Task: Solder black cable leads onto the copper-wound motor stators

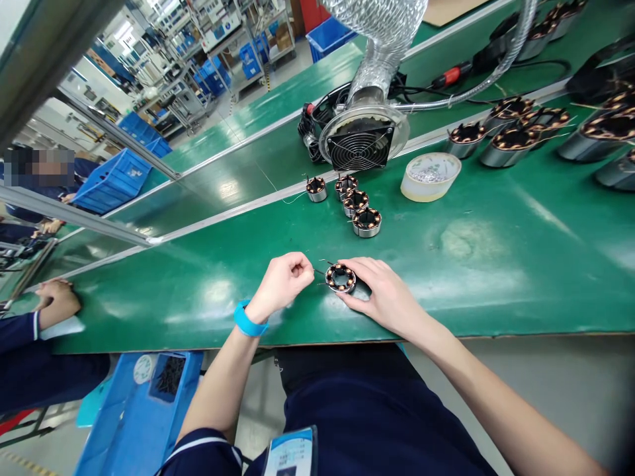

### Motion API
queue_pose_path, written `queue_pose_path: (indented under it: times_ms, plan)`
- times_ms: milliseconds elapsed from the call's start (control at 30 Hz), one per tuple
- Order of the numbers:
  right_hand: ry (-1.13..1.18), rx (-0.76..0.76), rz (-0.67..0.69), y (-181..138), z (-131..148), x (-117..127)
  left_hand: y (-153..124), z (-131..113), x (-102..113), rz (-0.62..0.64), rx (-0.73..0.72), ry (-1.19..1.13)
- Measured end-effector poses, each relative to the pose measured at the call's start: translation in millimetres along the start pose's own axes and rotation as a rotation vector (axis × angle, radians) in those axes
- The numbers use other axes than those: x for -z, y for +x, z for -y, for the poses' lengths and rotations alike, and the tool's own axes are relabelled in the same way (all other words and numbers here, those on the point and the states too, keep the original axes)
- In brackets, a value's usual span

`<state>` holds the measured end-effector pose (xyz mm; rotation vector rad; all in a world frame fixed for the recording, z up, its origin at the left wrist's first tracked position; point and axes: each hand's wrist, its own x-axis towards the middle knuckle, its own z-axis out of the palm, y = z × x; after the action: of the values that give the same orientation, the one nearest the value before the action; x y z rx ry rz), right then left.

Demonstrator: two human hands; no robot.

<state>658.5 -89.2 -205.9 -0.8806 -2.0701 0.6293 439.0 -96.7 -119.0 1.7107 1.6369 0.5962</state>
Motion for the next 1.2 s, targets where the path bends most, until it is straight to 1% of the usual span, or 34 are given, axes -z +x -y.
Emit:
queue_pose_path:
  times_ms: [67, 200, 300, 367, 467, 533, 633, 733, 800, 867, 967, 1100, 1200]
  plan:
    - [-0.001, -0.009, 0.004, -0.2, -0.2, -0.4, 2.3, -0.4, 4.2, 0.063, 0.044, -0.016]
    - [0.001, -0.013, 0.012, -0.4, -0.8, -0.6, 8.5, -1.2, 1.9, 0.112, 0.123, -0.023]
    - [-0.002, -0.005, 0.01, -0.4, -0.7, -0.4, 13.6, -0.6, -5.2, 0.215, 0.189, -0.121]
    - [-0.002, -0.005, 0.011, -0.3, -0.4, -0.1, 16.2, 0.3, -8.3, 0.249, 0.249, -0.215]
    - [0.0, -0.01, 0.014, -0.2, -0.2, 0.1, 17.5, 2.1, -9.2, 0.237, 0.299, -0.314]
    - [-0.004, -0.009, 0.013, -0.2, -0.4, 0.0, 16.4, 4.5, -8.9, 0.224, 0.301, -0.36]
    - [-0.007, -0.004, 0.012, -0.1, -1.1, -0.3, 13.7, 10.3, -10.8, 0.198, 0.254, -0.457]
    - [-0.009, -0.003, 0.015, 0.0, -1.2, 0.2, 11.4, 15.7, -15.3, 0.163, 0.171, -0.533]
    - [-0.013, -0.005, 0.022, 0.3, -0.9, 0.8, 9.9, 16.6, -17.8, 0.124, 0.106, -0.503]
    - [-0.016, -0.009, 0.028, 0.5, -0.5, 1.2, 8.1, 14.8, -18.2, 0.09, 0.052, -0.421]
    - [-0.021, -0.015, 0.027, 0.6, -0.2, 1.1, 5.8, 9.6, -14.1, 0.087, 0.023, -0.267]
    - [-0.018, -0.012, 0.015, -0.1, -0.7, 0.3, 4.9, 4.4, -1.5, 0.142, 0.07, -0.113]
    - [-0.015, -0.003, 0.008, -0.6, -1.2, -0.2, 5.3, 3.5, 9.1, 0.189, 0.143, -0.115]
